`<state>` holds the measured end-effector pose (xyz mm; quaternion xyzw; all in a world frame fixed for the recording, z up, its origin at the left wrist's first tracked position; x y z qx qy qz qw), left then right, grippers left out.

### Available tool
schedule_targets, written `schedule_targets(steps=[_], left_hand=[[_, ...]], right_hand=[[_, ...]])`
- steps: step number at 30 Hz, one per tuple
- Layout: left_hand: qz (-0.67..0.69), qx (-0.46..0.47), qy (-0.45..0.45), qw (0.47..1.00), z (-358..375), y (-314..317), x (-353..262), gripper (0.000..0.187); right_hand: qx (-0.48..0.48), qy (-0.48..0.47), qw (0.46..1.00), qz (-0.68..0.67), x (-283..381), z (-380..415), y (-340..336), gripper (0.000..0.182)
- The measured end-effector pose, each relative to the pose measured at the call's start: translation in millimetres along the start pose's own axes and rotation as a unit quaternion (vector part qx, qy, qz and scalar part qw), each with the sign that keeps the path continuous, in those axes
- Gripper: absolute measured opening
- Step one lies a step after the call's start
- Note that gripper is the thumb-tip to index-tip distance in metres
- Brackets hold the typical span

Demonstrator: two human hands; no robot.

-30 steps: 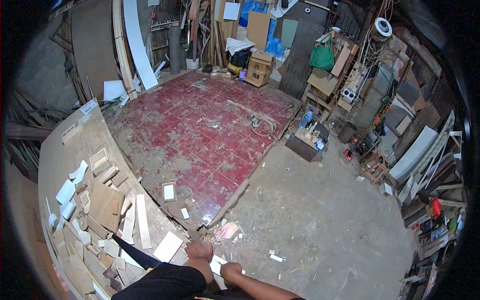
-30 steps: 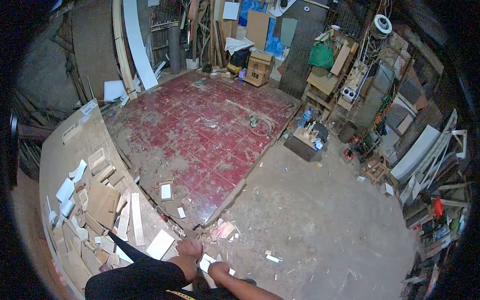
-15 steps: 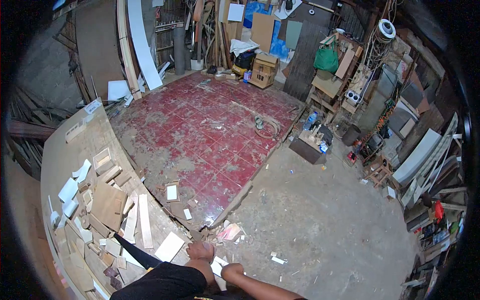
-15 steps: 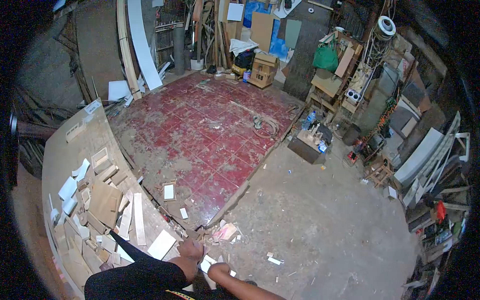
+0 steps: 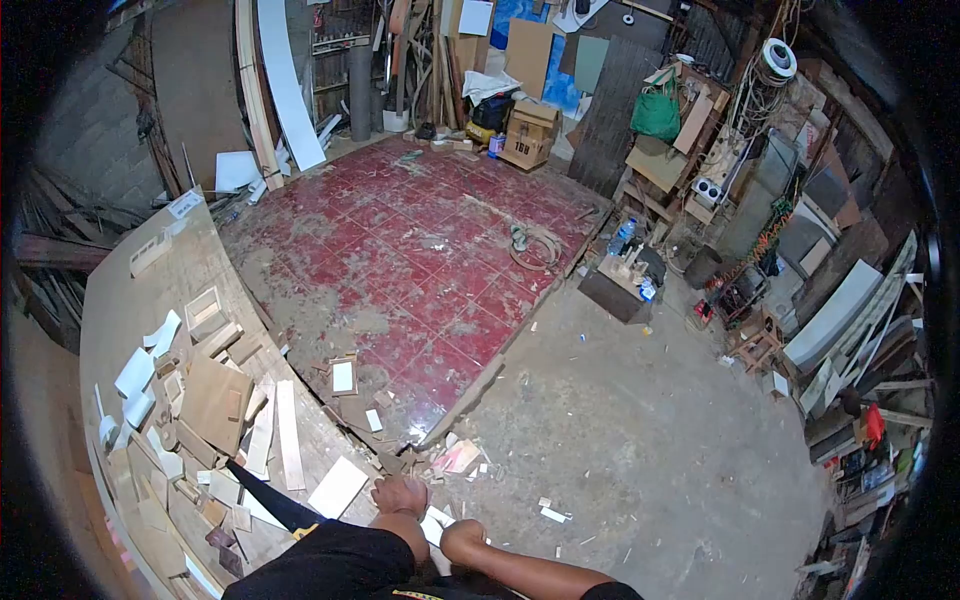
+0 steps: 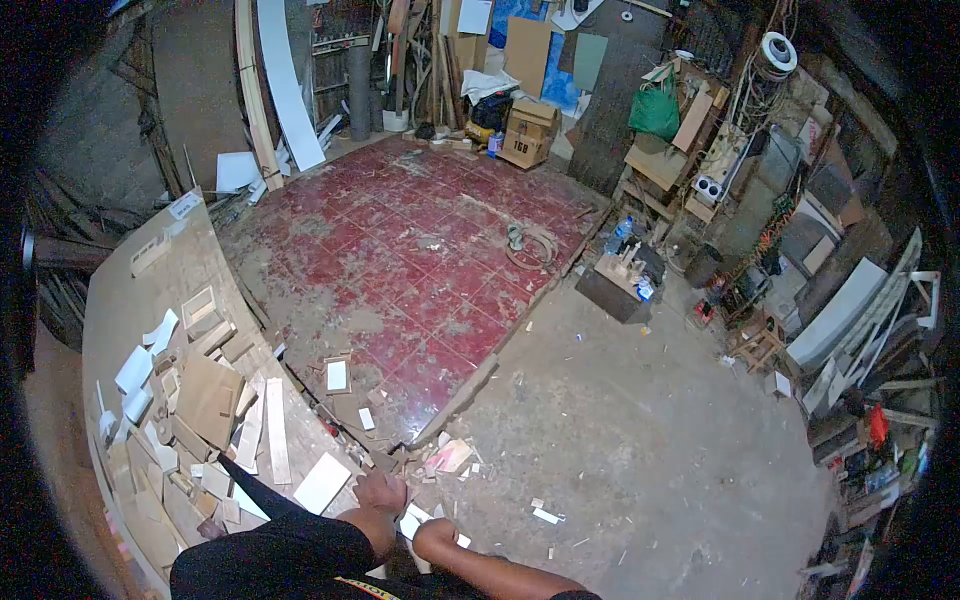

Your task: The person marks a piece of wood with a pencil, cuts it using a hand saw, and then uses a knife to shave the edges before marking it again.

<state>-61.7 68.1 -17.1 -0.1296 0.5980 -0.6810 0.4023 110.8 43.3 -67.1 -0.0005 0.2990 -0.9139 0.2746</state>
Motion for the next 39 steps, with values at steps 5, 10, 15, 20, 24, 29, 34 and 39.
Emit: schedule_targets(steps=[5,10,15,20,24,29,34,39], left_hand=[[-0.034,0.056,-0.018,0.998,-4.3,15.0,4.0,0.064],[-0.048,0.059,-0.009,0.997,0.9,11.8,3.0,0.065],[-0.070,0.070,-0.023,0.995,-1.5,11.8,6.9,0.063],[-0.068,0.042,-0.009,0.997,-1.5,8.1,1.4,0.060],[-0.051,0.070,-0.033,0.996,4.3,2.3,9.6,0.059],[-0.068,0.060,-0.021,0.996,-1.9,7.4,3.3,0.058],[-0.072,0.053,-0.027,0.996,-4.3,9.3,3.9,0.061],[-0.035,0.055,-0.023,0.998,-1.2,11.0,6.3,0.060]], right_hand=[[-0.024,-0.047,0.998,0.018,20.3,-33.4,9.7,0.024],[-0.062,-0.076,0.994,0.044,34.4,-68.0,21.4,0.022],[-0.037,0.050,0.997,0.051,25.9,-49.0,16.9,0.025],[0.028,0.051,0.997,0.053,29.2,-99.4,47.6,0.019],[0.000,-0.025,0.993,0.114,42.4,-186.3,116.0,0.018],[0.020,-0.005,0.996,0.083,43.9,-99.0,71.7,0.022],[0.064,0.022,0.998,0.003,58.7,-130.6,73.5,0.020],[0.089,0.030,0.996,0.003,29.2,-107.9,60.0,0.023]])
Point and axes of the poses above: each hand's wrist, its own z-axis away from the middle knuckle, its own y-axis out of the palm, x = y × z, the point moved 10 cm from there along -z, towards the middle knuckle
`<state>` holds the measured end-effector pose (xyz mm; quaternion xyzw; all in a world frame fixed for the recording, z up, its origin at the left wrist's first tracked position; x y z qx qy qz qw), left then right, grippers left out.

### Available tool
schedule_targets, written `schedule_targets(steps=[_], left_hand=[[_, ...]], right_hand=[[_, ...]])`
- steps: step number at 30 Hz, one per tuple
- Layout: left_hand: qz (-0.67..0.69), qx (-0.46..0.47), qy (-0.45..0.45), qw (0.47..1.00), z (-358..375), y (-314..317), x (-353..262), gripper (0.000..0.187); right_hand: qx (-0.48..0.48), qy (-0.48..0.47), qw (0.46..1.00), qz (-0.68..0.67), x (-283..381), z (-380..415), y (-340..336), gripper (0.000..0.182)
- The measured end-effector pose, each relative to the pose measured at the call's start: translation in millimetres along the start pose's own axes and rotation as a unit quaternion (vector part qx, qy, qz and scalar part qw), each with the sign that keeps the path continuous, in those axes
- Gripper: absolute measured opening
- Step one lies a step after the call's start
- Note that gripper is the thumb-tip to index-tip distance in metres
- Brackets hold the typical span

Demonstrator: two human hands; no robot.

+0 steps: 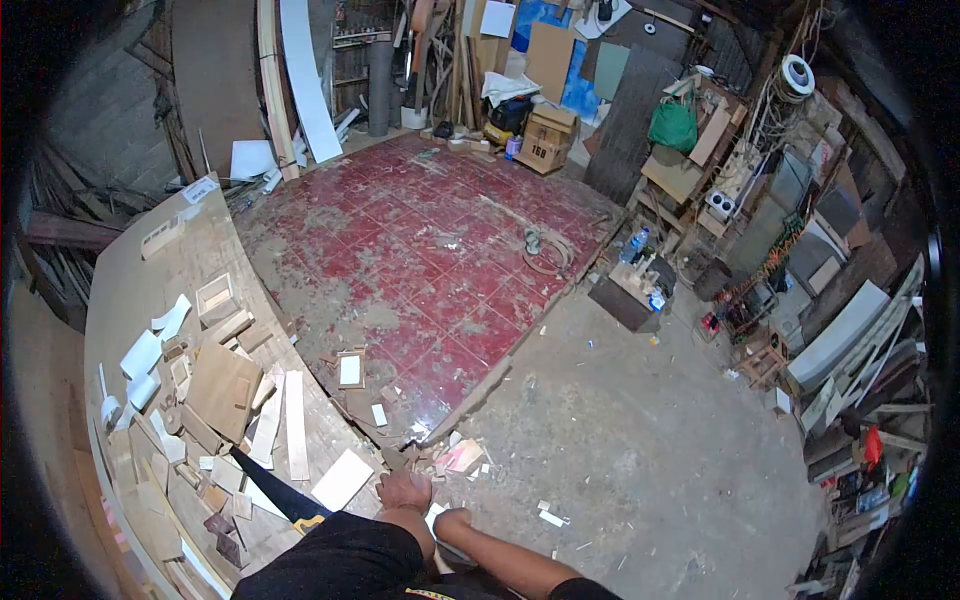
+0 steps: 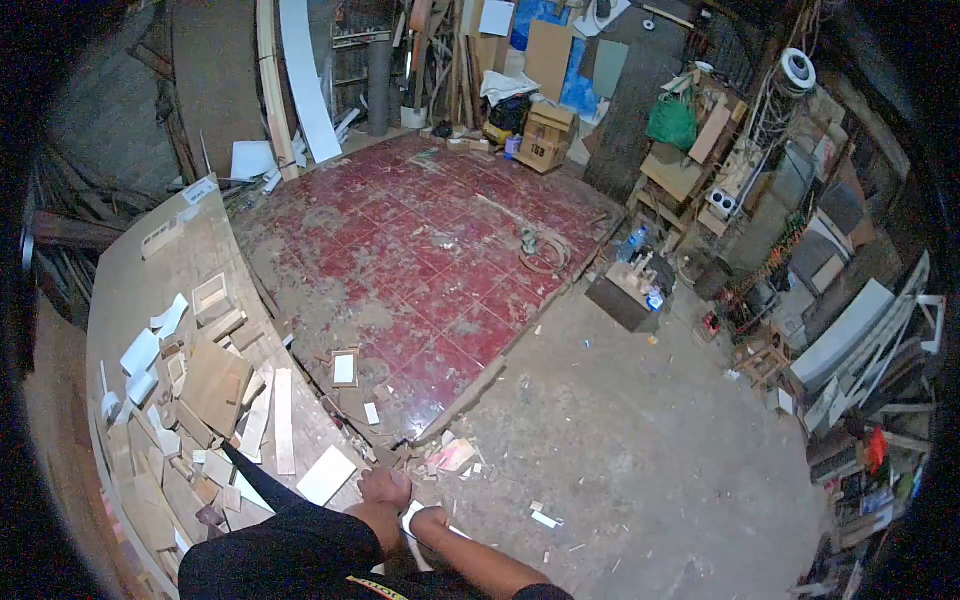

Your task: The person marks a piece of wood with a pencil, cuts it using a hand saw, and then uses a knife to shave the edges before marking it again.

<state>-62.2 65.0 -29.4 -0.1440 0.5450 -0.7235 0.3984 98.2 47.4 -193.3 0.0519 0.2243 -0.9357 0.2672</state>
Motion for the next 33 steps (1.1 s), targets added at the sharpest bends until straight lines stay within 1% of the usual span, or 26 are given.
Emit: schedule_targets(steps=[1,2,3,4,6,7,8,10,11,12,14,15,16,17,18,21,22,24,25,28,29,30,32,33], left_hand=[[-0.002,0.004,0.004,1.000,3.6,1.3,-0.1,0.060],[0.008,-0.014,0.009,1.000,5.0,-2.6,-1.4,0.059],[0.018,-0.034,0.015,0.999,3.8,-8.2,-3.4,0.059],[0.015,-0.034,0.020,0.999,2.7,-8.0,-3.8,0.059],[0.023,-0.034,0.025,0.999,3.6,-5.5,-3.1,0.060],[0.021,-0.033,0.030,0.999,2.3,-3.7,-2.6,0.060],[0.018,-0.034,0.032,0.999,0.9,-1.4,-1.3,0.060],[0.016,-0.038,0.032,0.999,-1.2,-0.8,-3.8,0.059],[0.007,-0.034,0.022,0.999,0.2,-2.0,-4.4,0.058],[-0.002,-0.030,0.011,0.999,0.6,-3.2,-2.9,0.058],[-0.001,-0.036,0.013,0.999,0.0,-3.0,-3.0,0.057],[0.000,-0.040,0.016,0.999,0.0,-2.2,-2.4,0.057],[-0.001,-0.039,0.016,0.999,-0.1,0.1,-1.9,0.057],[-0.001,-0.049,0.019,0.999,-0.6,-1.2,-2.5,0.057],[-0.001,-0.059,0.021,0.998,-0.2,-2.1,-3.2,0.056],[-0.004,-0.039,0.019,0.999,1.0,-4.3,-4.3,0.057],[-0.005,-0.041,0.019,0.999,0.9,-3.0,-5.3,0.057],[0.001,-0.086,0.024,0.996,3.8,-7.7,-4.4,0.059],[0.000,-0.088,0.024,0.996,3.4,-6.0,-3.5,0.059],[-0.013,-0.075,0.011,0.997,-3.9,-3.1,-2.9,0.060],[-0.008,-0.047,0.007,0.999,-4.7,0.1,-1.7,0.060],[-0.004,-0.017,0.003,1.000,-4.5,5.1,0.1,0.060],[-0.005,-0.013,-0.001,1.000,-1.1,2.5,0.6,0.060],[-0.003,-0.016,-0.001,1.000,-2.8,2.9,-0.1,0.059]], right_hand=[[-0.018,-0.063,0.997,0.036,2.4,-15.9,11.7,0.024],[-0.039,-0.125,0.989,0.073,3.9,4.5,0.2,0.025],[-0.022,-0.079,0.994,0.075,-5.0,23.2,-5.4,0.026],[-0.021,-0.078,0.994,0.070,-11.6,51.6,-18.8,0.026],[-0.118,-0.111,0.986,-0.040,-27.2,100.2,-53.7,0.026],[-0.125,-0.171,0.977,-0.024,-30.2,135.2,-68.5,0.028],[-0.127,-0.170,0.977,-0.026,-39.3,152.2,-68.3,0.028],[-0.238,-0.266,0.929,-0.095,-41.0,189.5,-91.9,0.028],[-0.241,-0.279,0.920,-0.134,-45.5,194.2,-90.6,0.026],[-0.242,-0.281,0.919,-0.135,-49.5,192.6,-88.4,0.026],[-0.269,-0.334,0.881,-0.202,-57.7,196.0,-90.6,0.024],[-0.268,-0.334,0.880,-0.204,-63.2,192.1,-85.5,0.024],[-0.285,-0.396,0.817,-0.307,-70.2,198.0,-90.7,0.023],[-0.298,-0.451,0.738,-0.403,-77.8,202.2,-96.1,0.023],[-0.298,-0.451,0.738,-0.403,-77.4,194.1,-91.5,0.023],[-0.413,-0.487,0.628,-0.445,-87.5,197.8,-102.2,0.024],[-0.414,-0.487,0.627,-0.445,-81.1,195.6,-101.5,0.024],[-0.328,-0.495,0.605,-0.530,-62.4,181.7,-96.9,0.025],[-0.329,-0.496,0.604,-0.530,-55.4,181.7,-95.5,0.025],[-0.319,-0.486,0.619,-0.527,-38.8,175.2,-92.2,0.027],[-0.319,-0.468,0.612,-0.551,-39.8,169.4,-91.2,0.028],[-0.316,-0.469,0.614,-0.550,-37.7,166.1,-91.4,0.028],[-0.326,-0.458,0.650,-0.511,-28.9,151.3,-85.3,0.033],[-0.307,-0.464,0.673,-0.488,-19.9,146.4,-85.6,0.036]])
Point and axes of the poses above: each hand's wrist, its own z-axis away from the middle knuckle, its own y-axis out of the palm, x = y × z, the point moved 10 cm from there along -z, towards the middle knuckle
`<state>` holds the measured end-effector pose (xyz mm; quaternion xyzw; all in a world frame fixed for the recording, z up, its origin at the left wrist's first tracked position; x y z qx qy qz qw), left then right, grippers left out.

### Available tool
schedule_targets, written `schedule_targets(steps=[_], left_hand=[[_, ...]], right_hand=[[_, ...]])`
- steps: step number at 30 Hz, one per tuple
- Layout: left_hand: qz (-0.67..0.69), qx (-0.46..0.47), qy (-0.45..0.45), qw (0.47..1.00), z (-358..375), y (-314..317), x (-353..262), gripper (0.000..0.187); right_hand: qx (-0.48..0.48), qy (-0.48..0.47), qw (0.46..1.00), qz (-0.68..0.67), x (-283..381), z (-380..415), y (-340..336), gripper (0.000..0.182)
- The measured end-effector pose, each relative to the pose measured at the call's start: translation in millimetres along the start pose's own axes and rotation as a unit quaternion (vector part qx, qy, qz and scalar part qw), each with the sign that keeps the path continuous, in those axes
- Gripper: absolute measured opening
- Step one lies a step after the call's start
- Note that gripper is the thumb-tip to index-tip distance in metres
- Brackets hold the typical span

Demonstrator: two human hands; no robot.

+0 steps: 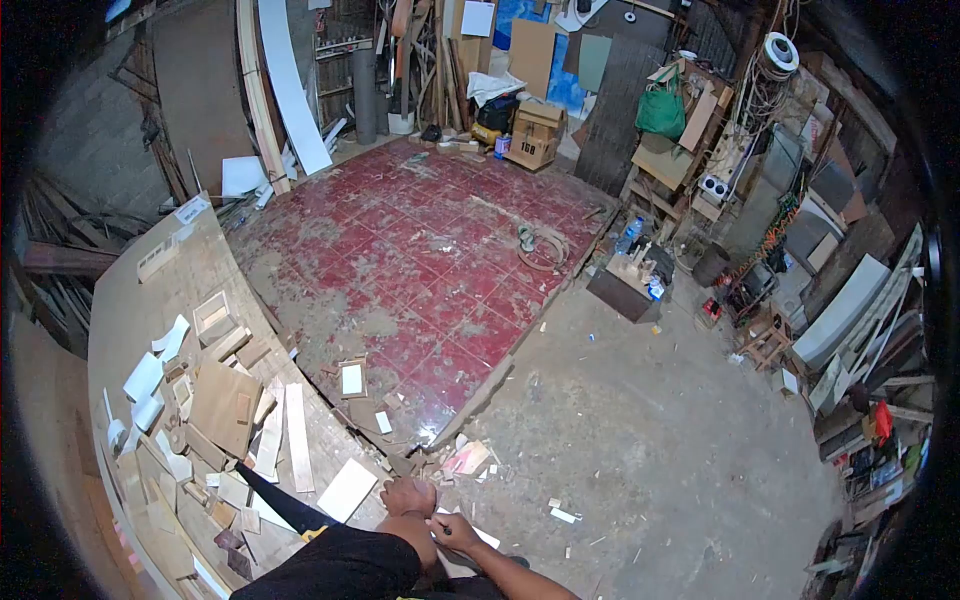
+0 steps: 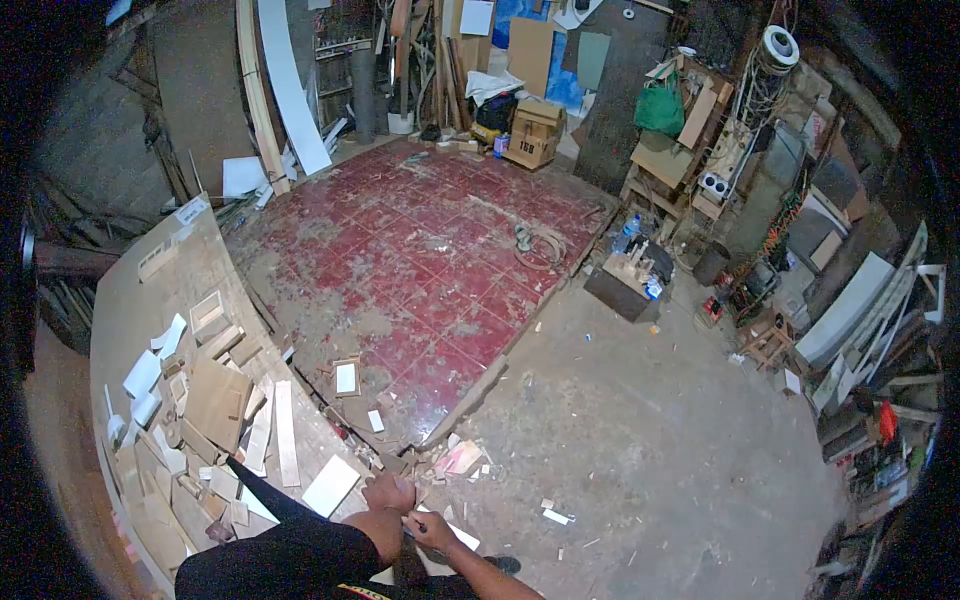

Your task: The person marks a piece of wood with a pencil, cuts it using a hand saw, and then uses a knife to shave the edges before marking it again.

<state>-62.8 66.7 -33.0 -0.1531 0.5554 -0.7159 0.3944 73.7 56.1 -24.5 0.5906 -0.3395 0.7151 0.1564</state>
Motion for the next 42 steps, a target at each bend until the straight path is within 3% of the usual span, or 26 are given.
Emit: schedule_targets(steps=[3,4,6,9,10,11,13,14,15,17,18,21,23,25,30,33,38,42], left_hand=[[0.007,-0.028,0.003,1.000,-3.7,5.7,2.4,0.060],[0.009,-0.031,0.003,0.999,-8.7,10.5,2.6,0.060],[0.049,-0.108,0.047,0.992,-4.0,2.9,2.0,0.044],[0.045,-0.108,0.041,0.992,-1.8,4.4,2.6,0.045],[0.022,-0.043,0.018,0.999,0.7,2.5,0.9,0.059],[0.024,-0.043,0.020,0.999,4.9,-0.8,-0.2,0.059],[0.015,-0.018,0.008,1.000,0.7,-0.4,-0.9,0.060],[0.027,-0.036,0.017,0.999,1.4,-0.6,-0.6,0.061],[0.027,-0.037,0.019,0.999,3.9,1.1,1.7,0.061],[0.039,-0.083,0.047,0.995,3.1,-7.7,-4.2,0.049],[0.028,-0.018,0.022,0.999,-0.1,3.1,-0.2,0.063],[0.028,-0.010,0.009,1.000,3.4,-5.0,-1.4,0.063],[0.018,-0.010,0.001,1.000,4.5,0.0,3.1,0.062],[0.019,-0.021,0.013,1.000,4.3,-6.6,-3.3,0.060],[0.018,-0.034,0.020,0.999,-6.9,2.3,-2.9,0.058],[0.021,-0.035,0.022,0.999,1.4,6.6,3.5,0.055],[0.007,-0.043,0.023,0.999,2.5,1.0,-0.5,0.057],[0.014,-0.084,0.048,0.995,-3.1,2.9,-0.2,0.053]], right_hand=[[-0.043,0.011,0.996,-0.075,-4.6,3.9,-5.8,0.034],[-0.043,-0.002,0.997,-0.062,22.6,4.2,-17.5,0.031],[-0.030,-0.020,0.997,-0.070,54.3,0.9,-32.7,0.030],[-0.040,-0.027,0.996,-0.070,28.2,7.5,-32.9,0.030],[-0.034,-0.016,0.996,-0.075,5.1,8.5,-27.2,0.031],[-0.029,-0.006,0.996,-0.079,-18.1,8.9,-20.8,0.031],[-0.039,-0.057,0.995,-0.068,2.6,3.6,-14.5,0.031],[0.022,-0.036,0.997,-0.059,5.1,2.6,-5.1,0.029],[0.020,-0.037,0.997,-0.058,9.4,6.1,-5.1,0.029],[0.074,-0.052,0.996,0.000,21.5,4.0,-0.3,0.028],[0.042,-0.043,0.998,-0.015,28.0,3.7,-8.7,0.027],[-0.027,-0.087,0.994,-0.059,55.3,3.4,-25.4,0.025],[-0.026,-0.053,0.997,-0.058,13.3,7.3,-14.8,0.025],[0.040,-0.045,0.997,0.051,-2.6,7.1,-0.9,0.025],[-0.049,-0.021,0.995,-0.081,22.8,-3.6,-18.3,0.025],[0.008,-0.007,0.999,-0.049,53.9,-0.9,-22.0,0.023],[-0.036,0.000,0.995,-0.094,-31.6,4.6,-10.4,0.023],[-0.007,-0.012,0.997,-0.075,-12.7,-4.7,3.4,0.026]])
Point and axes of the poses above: each hand's wrist, its own z-axis away from the middle knuckle, its own y-axis out of the palm, x = y × z, the point moved 10 cm from there along -z, towards the middle knuckle
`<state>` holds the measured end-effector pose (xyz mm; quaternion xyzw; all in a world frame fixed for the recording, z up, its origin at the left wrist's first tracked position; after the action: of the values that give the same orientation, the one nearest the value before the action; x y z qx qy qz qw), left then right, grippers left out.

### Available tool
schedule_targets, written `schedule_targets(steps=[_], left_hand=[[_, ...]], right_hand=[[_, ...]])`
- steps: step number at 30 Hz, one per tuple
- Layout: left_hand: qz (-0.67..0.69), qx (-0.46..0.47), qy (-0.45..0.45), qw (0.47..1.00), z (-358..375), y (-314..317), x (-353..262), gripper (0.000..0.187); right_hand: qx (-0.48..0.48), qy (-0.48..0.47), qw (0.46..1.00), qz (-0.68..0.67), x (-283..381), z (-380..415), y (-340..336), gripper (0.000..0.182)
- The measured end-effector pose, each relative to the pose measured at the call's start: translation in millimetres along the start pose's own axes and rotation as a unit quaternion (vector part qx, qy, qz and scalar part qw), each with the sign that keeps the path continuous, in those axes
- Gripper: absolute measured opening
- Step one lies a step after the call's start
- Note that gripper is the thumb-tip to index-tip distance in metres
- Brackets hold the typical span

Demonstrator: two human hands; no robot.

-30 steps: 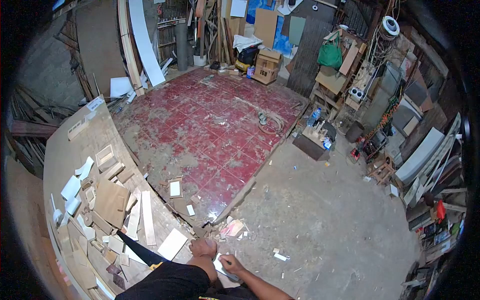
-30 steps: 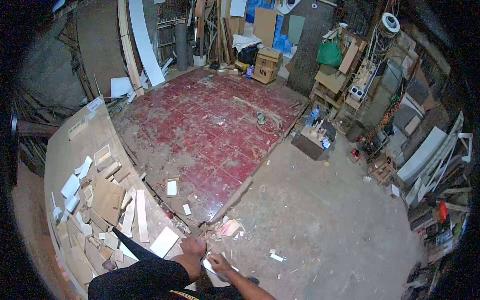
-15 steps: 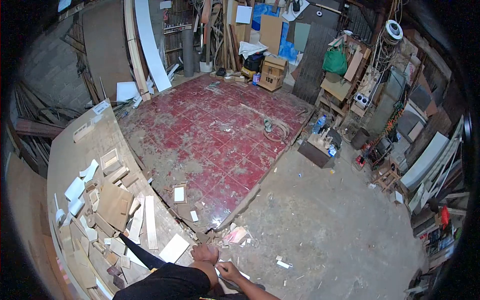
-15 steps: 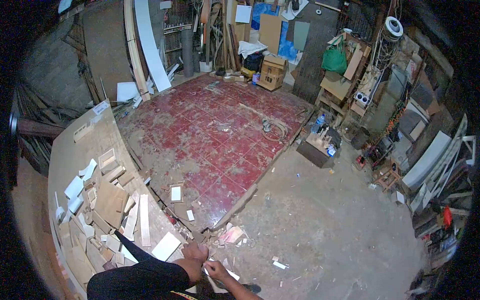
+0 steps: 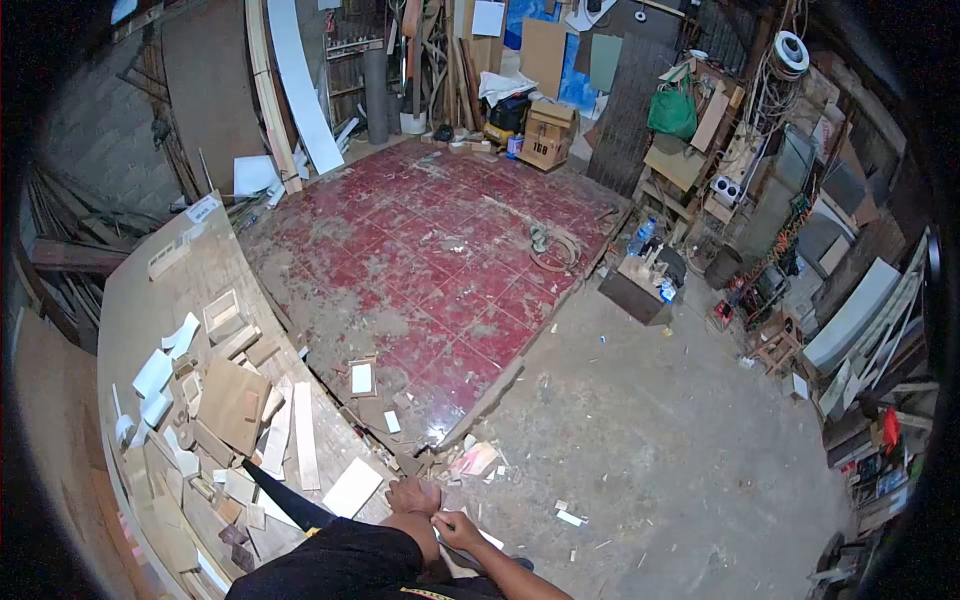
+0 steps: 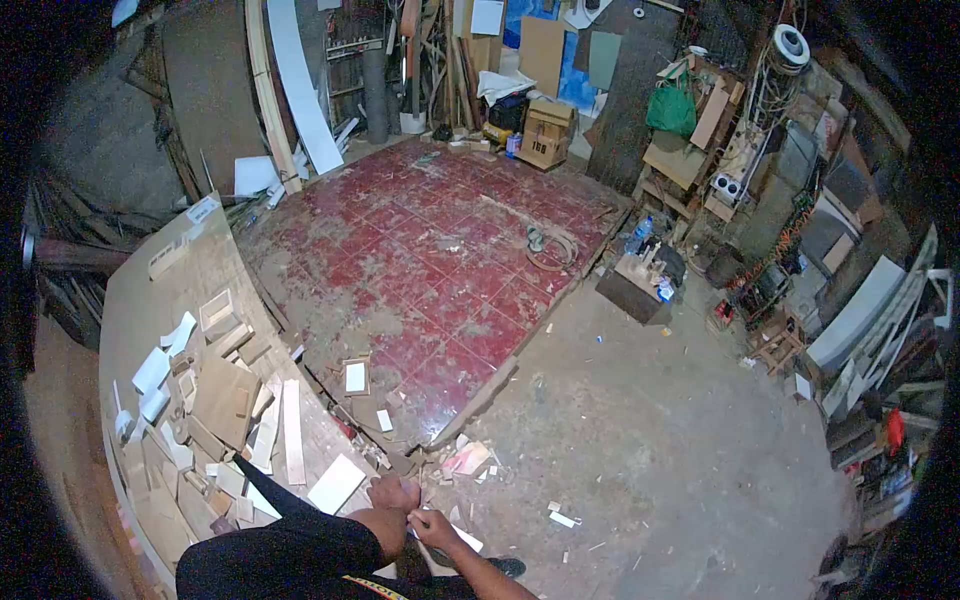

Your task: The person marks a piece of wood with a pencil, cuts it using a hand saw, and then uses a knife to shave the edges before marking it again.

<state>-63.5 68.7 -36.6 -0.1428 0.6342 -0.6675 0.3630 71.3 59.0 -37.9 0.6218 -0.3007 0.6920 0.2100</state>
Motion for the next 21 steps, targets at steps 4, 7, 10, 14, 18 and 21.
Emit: schedule_targets(steps=[4,7,10,14,18,21], left_hand=[[0.020,-0.029,0.004,0.999,-0.3,0.6,4.3,0.053],[0.009,-0.019,0.008,1.000,-5.1,0.4,3.2,0.050],[0.025,-0.019,0.047,0.998,0.4,3.6,0.1,0.046],[0.032,-0.036,0.015,0.999,2.5,-8.9,-3.1,0.048],[0.017,0.054,-0.030,0.998,1.0,9.1,2.4,0.059],[-0.005,0.068,-0.022,0.997,5.5,-4.9,-4.0,0.062]], right_hand=[[0.002,0.054,0.997,0.051,-18.4,-12.1,5.8,0.027],[-0.030,0.029,0.998,0.056,1.9,-15.8,-1.8,0.026],[-0.018,0.032,0.998,0.056,58.6,-23.4,-10.3,0.026],[-0.049,-0.022,0.998,0.025,44.4,-5.5,-20.9,0.025],[-0.016,-0.020,1.000,0.004,4.5,14.3,-12.7,0.026],[-0.084,-0.045,0.995,0.014,62.9,23.6,-35.1,0.026]])
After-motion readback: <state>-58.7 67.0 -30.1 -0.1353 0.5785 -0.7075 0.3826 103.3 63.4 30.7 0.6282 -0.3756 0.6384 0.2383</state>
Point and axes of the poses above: each hand's wrist, its own z-axis away from the middle knuckle, its own y-axis out of the palm, x = y × z, the point moved 10 cm from there along -z, towards the middle knuckle
